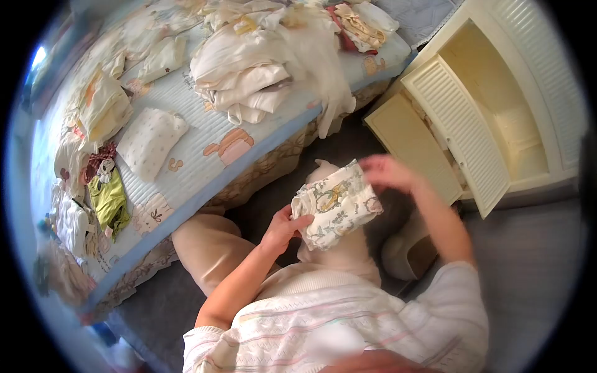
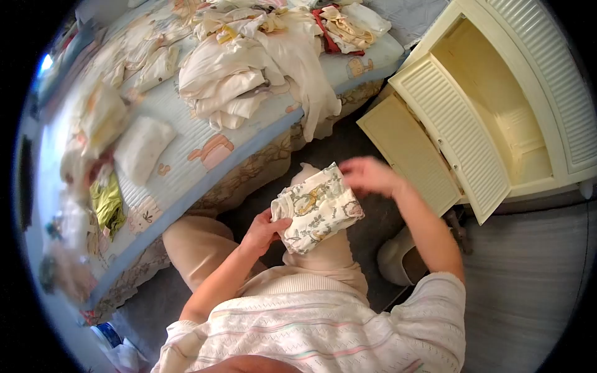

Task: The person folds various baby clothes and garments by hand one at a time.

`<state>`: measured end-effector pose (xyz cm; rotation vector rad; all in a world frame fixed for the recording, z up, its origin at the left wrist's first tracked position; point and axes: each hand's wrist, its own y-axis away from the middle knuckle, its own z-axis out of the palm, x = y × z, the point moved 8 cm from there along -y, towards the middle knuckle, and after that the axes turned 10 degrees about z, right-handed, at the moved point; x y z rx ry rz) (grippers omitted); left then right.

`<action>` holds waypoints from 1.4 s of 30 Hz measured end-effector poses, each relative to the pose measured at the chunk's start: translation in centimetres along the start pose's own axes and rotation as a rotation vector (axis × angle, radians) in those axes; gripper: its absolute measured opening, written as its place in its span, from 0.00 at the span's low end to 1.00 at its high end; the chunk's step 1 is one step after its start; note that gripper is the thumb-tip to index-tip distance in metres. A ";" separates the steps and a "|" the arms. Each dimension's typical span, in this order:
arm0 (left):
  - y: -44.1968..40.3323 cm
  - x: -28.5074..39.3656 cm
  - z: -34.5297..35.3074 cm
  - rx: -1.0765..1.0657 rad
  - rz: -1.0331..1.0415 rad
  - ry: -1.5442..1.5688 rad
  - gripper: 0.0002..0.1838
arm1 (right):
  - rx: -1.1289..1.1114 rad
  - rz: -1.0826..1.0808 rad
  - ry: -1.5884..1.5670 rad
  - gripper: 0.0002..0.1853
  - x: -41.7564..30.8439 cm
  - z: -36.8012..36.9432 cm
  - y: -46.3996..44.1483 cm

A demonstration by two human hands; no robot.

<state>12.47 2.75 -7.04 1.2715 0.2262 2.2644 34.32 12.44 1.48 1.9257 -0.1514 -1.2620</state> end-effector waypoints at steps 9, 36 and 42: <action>-0.3 1.6 -2.7 0.065 0.044 -0.164 0.33 | 1.200 -0.500 0.632 0.26 -20.6 -21.7 -8.7; -2.0 -1.3 -7.5 0.079 -0.097 -0.129 0.19 | 1.135 -0.465 0.045 0.17 -22.7 -33.3 -12.6; -1.7 3.1 -6.7 0.095 0.077 -0.094 0.18 | 0.775 -0.706 -0.457 0.17 -22.9 -29.2 -3.7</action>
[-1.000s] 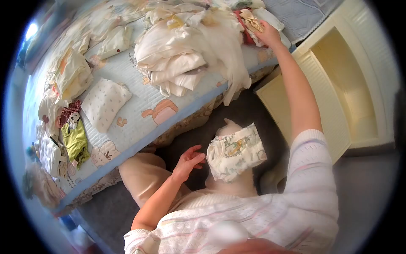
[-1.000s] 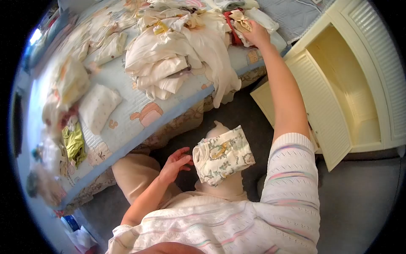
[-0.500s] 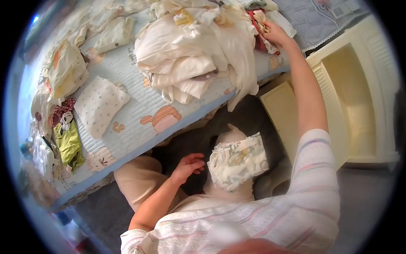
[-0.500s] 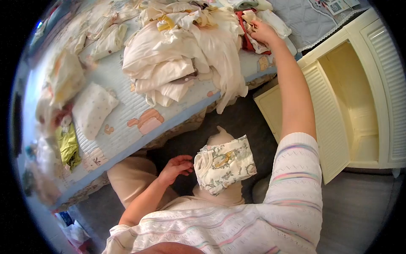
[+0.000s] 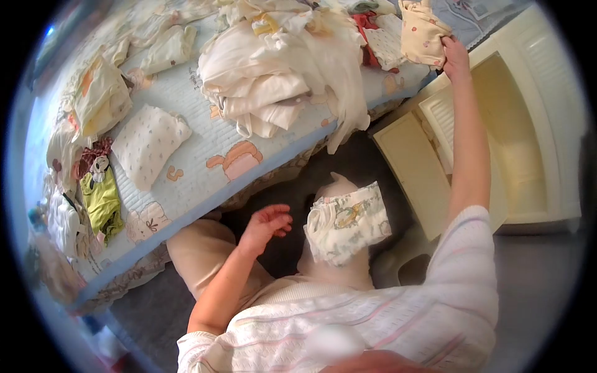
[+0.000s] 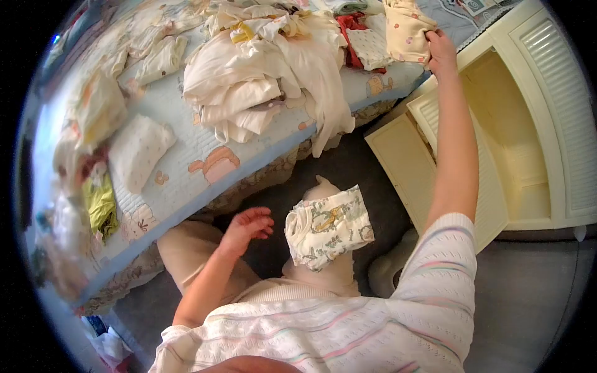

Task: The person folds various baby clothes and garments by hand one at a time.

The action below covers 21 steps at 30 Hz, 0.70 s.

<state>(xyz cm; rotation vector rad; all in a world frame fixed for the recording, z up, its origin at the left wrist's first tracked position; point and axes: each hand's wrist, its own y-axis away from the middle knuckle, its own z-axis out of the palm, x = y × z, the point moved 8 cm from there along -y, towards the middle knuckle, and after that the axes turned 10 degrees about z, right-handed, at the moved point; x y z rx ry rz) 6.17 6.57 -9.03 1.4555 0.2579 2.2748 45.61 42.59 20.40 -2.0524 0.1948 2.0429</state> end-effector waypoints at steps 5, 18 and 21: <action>0.5 9.9 4.6 -0.056 0.305 0.029 0.24 | -0.175 -0.079 0.228 0.13 -3.2 7.3 15.9; 3.4 9.8 7.7 -0.308 0.335 0.590 0.26 | -0.636 -0.622 0.896 0.35 5.7 19.6 40.3; 3.8 9.1 7.4 -0.285 0.256 0.600 0.29 | -0.655 -0.332 0.759 0.26 7.5 18.6 37.9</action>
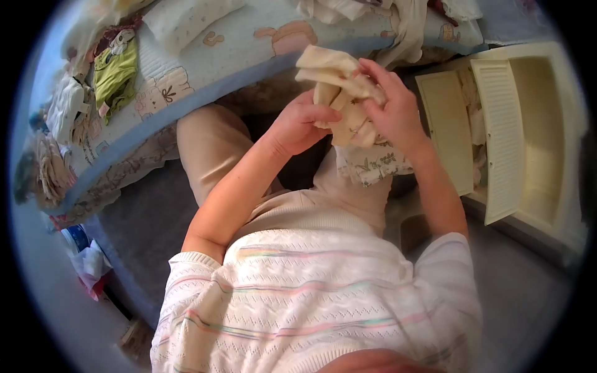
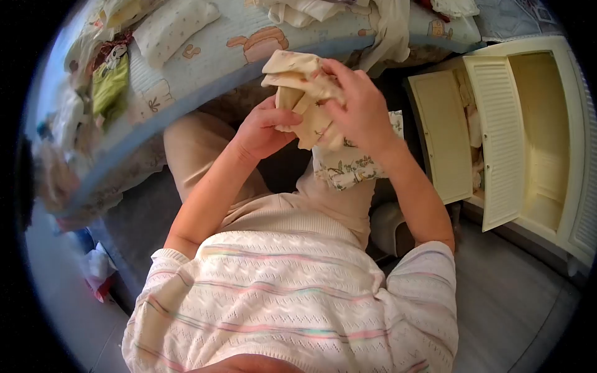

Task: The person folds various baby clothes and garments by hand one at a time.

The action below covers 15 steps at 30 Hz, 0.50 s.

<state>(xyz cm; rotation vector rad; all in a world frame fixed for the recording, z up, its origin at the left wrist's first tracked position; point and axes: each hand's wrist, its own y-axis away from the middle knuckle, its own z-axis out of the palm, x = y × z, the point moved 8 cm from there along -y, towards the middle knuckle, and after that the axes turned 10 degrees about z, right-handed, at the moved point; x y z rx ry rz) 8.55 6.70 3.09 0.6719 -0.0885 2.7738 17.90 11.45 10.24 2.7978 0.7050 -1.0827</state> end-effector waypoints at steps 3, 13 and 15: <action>0.5 -0.5 -0.8 0.004 -0.022 -0.021 0.30 | -0.119 0.279 -0.499 0.17 3.0 -0.4 -1.2; 3.2 -0.3 -3.8 0.005 -0.123 0.073 0.35 | -0.401 0.559 -1.080 0.16 10.9 -3.7 -4.5; 3.3 -0.1 -3.5 -0.006 -0.125 0.087 0.34 | -0.417 0.556 -1.060 0.16 10.8 -3.6 -4.3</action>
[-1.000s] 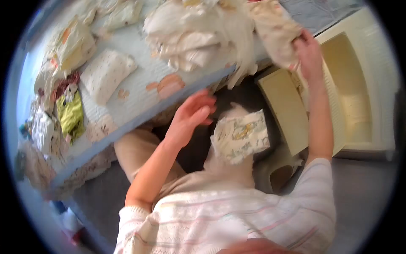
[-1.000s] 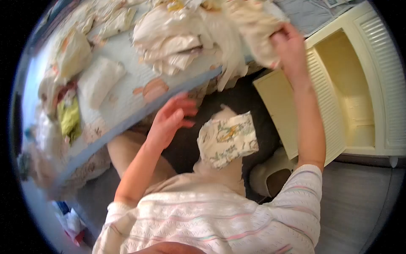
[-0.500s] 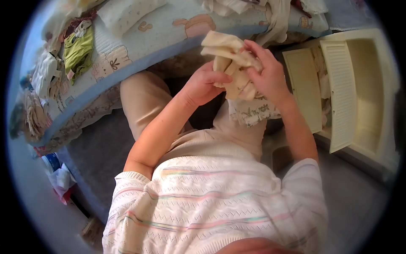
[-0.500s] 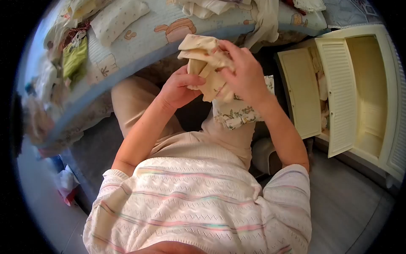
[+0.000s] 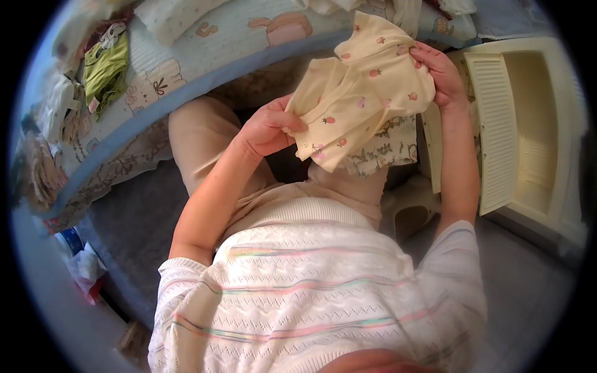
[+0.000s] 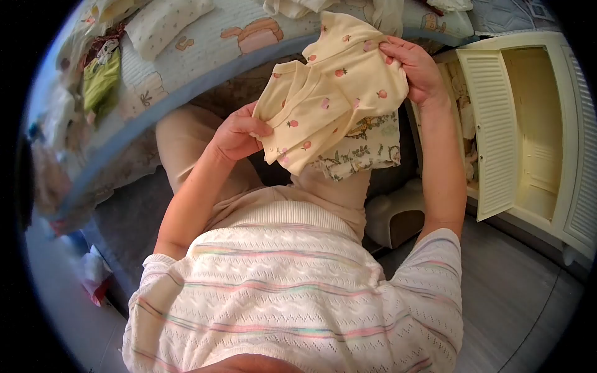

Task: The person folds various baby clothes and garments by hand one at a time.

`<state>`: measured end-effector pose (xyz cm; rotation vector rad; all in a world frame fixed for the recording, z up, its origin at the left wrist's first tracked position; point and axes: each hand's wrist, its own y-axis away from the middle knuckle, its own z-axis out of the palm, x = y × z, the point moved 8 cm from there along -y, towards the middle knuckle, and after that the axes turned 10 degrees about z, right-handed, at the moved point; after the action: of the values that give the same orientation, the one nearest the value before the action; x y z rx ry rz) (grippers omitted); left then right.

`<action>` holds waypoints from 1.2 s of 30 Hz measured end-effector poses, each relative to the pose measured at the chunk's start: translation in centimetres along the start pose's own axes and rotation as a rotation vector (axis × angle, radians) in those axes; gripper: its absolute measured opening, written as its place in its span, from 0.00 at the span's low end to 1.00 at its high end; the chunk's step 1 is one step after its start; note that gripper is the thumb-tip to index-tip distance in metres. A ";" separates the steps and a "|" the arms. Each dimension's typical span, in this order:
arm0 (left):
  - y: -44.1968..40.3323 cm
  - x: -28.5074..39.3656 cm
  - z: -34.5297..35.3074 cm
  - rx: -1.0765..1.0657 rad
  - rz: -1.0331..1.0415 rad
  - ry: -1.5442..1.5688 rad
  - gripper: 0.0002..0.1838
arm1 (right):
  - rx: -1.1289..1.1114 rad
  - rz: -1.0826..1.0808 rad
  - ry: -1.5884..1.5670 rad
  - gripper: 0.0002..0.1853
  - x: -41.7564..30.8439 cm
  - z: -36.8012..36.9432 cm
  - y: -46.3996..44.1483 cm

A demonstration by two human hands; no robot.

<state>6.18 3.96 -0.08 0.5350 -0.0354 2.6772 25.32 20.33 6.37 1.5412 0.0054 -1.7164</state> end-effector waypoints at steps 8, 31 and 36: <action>0.4 -1.0 1.8 -0.018 -0.020 0.164 0.32 | 0.103 -0.404 0.884 0.17 -0.2 14.5 6.5; -0.3 -1.5 4.9 0.106 0.006 -0.175 0.21 | 0.279 -0.371 0.916 0.34 3.6 12.6 7.5; -0.2 -0.9 5.6 0.107 0.017 -0.280 0.22 | 0.307 -0.374 0.714 0.26 3.4 10.2 6.7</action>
<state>8.99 3.20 4.74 0.9441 0.0236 2.6108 20.83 8.92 9.40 2.4374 0.4352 -1.3773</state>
